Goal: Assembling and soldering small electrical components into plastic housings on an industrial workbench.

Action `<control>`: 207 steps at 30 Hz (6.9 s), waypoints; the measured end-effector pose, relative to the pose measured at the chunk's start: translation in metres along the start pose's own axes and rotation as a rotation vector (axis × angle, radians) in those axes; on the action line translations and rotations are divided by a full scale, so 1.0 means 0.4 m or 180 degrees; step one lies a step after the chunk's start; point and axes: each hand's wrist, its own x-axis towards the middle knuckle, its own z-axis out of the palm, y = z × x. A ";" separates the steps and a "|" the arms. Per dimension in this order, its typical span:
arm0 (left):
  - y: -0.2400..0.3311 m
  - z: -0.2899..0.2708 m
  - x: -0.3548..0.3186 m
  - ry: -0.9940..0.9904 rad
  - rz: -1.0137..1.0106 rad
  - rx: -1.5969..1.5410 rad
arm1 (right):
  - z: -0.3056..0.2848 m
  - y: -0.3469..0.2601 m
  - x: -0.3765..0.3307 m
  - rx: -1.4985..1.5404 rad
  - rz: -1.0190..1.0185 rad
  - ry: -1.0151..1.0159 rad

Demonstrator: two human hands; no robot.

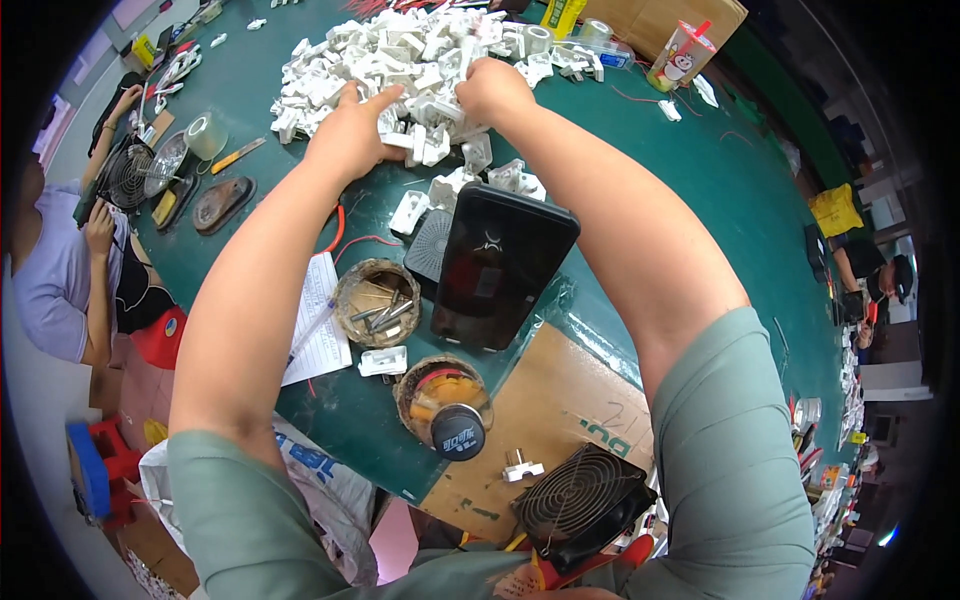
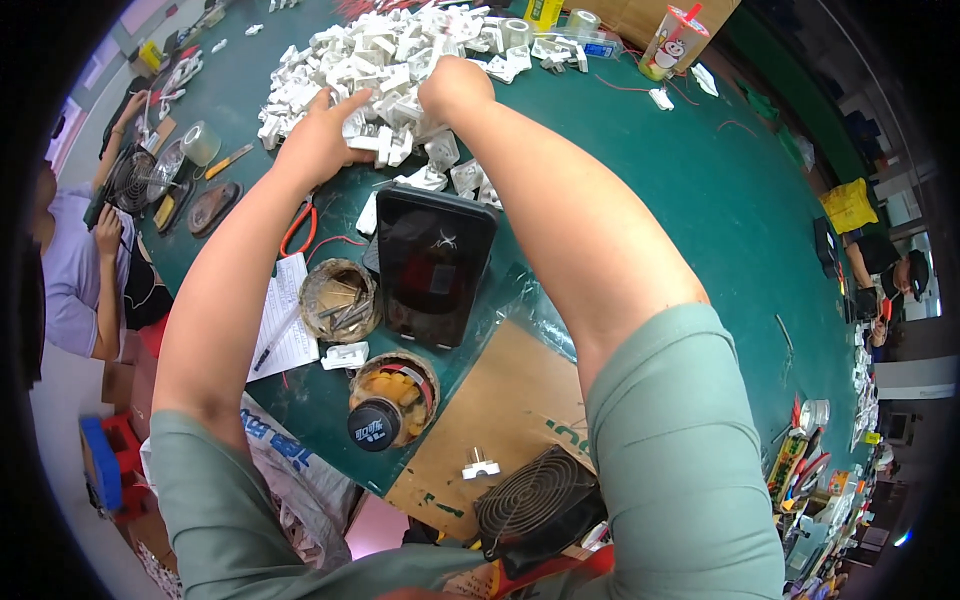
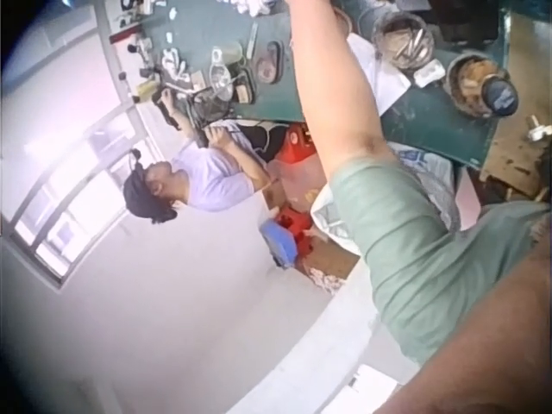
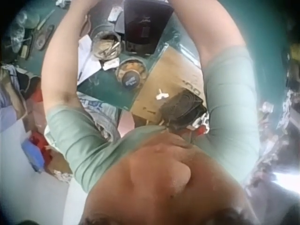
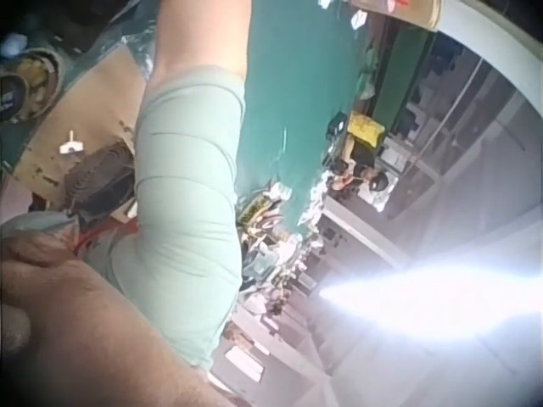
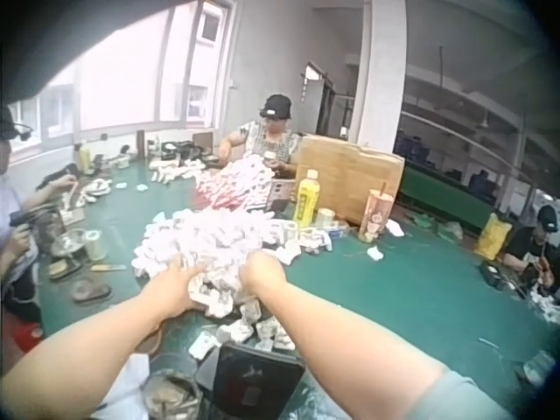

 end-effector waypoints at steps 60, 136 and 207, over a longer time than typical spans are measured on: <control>0.031 -0.030 -0.041 -0.0354 0.1072 0.0403 | 0.009 0.106 -0.003 -0.0036 0.0271 0.0216; 0.073 -0.058 0.118 0.1065 0.0968 -0.1091 | -0.363 0.175 -0.493 0.2682 0.0670 -0.0065; 1.041 -0.130 -0.980 -0.0193 0.3629 -0.1501 | -0.649 0.296 -1.702 -0.0138 -0.0243 0.1054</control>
